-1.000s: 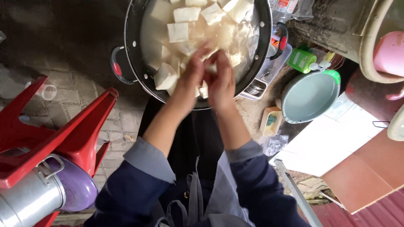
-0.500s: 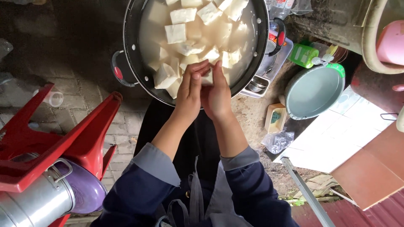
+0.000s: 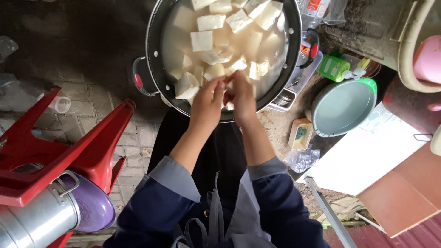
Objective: Sorting and inspecting cubed white vegetables in a large pot of water.
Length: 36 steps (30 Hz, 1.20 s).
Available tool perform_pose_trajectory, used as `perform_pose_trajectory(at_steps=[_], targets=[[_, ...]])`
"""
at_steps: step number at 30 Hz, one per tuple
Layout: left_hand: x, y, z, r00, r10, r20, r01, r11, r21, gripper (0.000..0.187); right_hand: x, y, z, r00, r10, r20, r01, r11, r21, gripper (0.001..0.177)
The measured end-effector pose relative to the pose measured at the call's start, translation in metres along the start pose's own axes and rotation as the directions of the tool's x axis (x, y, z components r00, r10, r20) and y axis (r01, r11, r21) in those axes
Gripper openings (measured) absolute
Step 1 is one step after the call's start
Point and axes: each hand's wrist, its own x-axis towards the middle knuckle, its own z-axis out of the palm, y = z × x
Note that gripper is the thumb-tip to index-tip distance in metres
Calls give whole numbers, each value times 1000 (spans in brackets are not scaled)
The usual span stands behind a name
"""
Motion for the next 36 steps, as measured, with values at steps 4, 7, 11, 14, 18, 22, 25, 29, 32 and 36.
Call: perform_pose_trajectory(at_steps=[4, 7, 11, 14, 18, 22, 25, 29, 32, 36], targets=[[52, -50, -22, 877, 339, -339, -262, 931, 253, 20, 24, -50, -7, 956, -294, -23, 264, 890, -373, 70], [88, -76, -46, 889, 254, -380, -159, 951, 264, 33, 25, -89, -1, 946, -321, 43, 288, 774, -564, 73], [109, -82, -58, 977, 12, -215, 38, 973, 228, 68, 46, -85, -23, 921, -387, -43, 178, 516, -838, 41], [129, -80, -61, 972, -159, -175, 179, 978, 105, 78, 71, -77, -63, 858, -435, -272, 59, 610, -790, 27], [134, -42, -71, 966, -253, -59, 254, 967, 17, 94, 68, -98, -59, 933, -203, -296, -62, 723, -688, 51], [133, 9, -76, 897, -441, 38, 441, 897, 21, 116, 89, -93, -55, 976, 102, -190, -171, 906, -388, 92], [149, 10, -73, 830, -557, 22, 557, 828, -64, 124, 102, -96, -47, 964, 200, -172, -241, 934, -263, 81], [153, 25, -60, 788, -599, 146, 611, 730, -306, 126, 120, -91, -45, 946, 315, -81, -322, 869, -376, 84], [156, 21, -47, 817, -559, 143, 568, 735, -369, 143, 142, -82, -55, 974, 216, 65, -138, 797, -588, 26], [168, 0, -33, 816, -563, 132, 569, 739, -362, 100, 120, -101, -27, 945, 321, 59, -294, 916, -274, 33]])
